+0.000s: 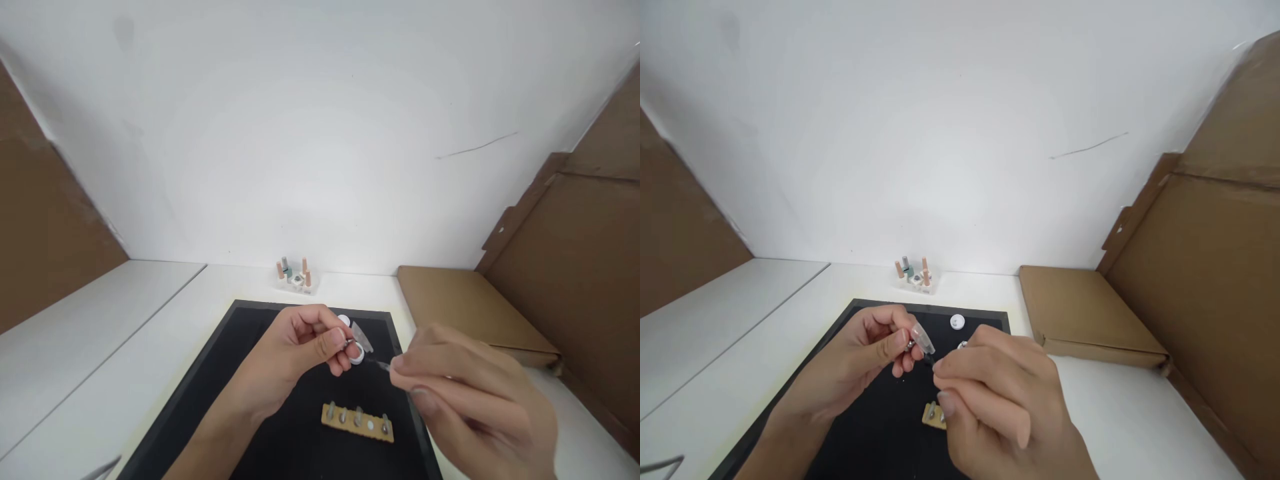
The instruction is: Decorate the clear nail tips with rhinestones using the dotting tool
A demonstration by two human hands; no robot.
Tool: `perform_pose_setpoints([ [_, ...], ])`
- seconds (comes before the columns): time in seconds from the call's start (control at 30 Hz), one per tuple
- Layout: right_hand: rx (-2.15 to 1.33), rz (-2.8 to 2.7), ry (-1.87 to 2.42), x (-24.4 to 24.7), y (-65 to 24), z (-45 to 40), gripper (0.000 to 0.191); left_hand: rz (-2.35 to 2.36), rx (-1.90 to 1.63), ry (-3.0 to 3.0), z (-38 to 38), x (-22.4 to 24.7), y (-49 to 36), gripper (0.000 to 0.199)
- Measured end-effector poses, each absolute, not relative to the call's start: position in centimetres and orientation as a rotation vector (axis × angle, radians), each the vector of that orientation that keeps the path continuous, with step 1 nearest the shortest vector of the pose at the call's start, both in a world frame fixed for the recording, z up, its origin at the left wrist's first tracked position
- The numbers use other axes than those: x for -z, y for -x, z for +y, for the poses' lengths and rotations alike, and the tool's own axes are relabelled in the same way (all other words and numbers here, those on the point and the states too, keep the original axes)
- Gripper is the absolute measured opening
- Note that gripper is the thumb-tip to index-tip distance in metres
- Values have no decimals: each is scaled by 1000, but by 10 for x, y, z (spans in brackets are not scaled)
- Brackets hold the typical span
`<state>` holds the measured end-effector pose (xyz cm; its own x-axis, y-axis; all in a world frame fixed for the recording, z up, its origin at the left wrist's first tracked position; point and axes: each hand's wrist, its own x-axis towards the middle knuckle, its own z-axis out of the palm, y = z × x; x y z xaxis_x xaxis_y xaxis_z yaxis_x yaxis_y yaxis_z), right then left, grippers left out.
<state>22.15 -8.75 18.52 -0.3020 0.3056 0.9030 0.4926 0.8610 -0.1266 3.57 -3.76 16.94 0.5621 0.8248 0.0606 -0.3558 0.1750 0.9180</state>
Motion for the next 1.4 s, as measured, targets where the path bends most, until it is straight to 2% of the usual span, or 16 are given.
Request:
perform_pose_setpoints([
  [0.33,-136,-1864,772,-181,-231,-71,22,593,-766,-1054,-11,-160,-43,17],
  [0.53,-301,-1952,838,-178,-236,-63,13,611,-728,-1017,-1,-154,-46,15],
  [0.77,-205,-1927,963,-180,-248,-61,26,588,-748,-1024,2,-152,-40,14],
  [0.93,-112,-1901,969,-183,-258,-63,28,656,-737,-1131,4,-145,-44,21],
  [1.13,-177,-1847,1151,-181,-268,-55,32,755,-773,-1236,6,-105,-66,25],
  [1.23,-189,-1827,1226,-181,-273,-54,29,826,-783,-1278,10,-78,-71,29],
  [1.4,-213,-1813,1256,-182,-279,-57,26,965,-801,-1417,14,-33,-62,24],
])
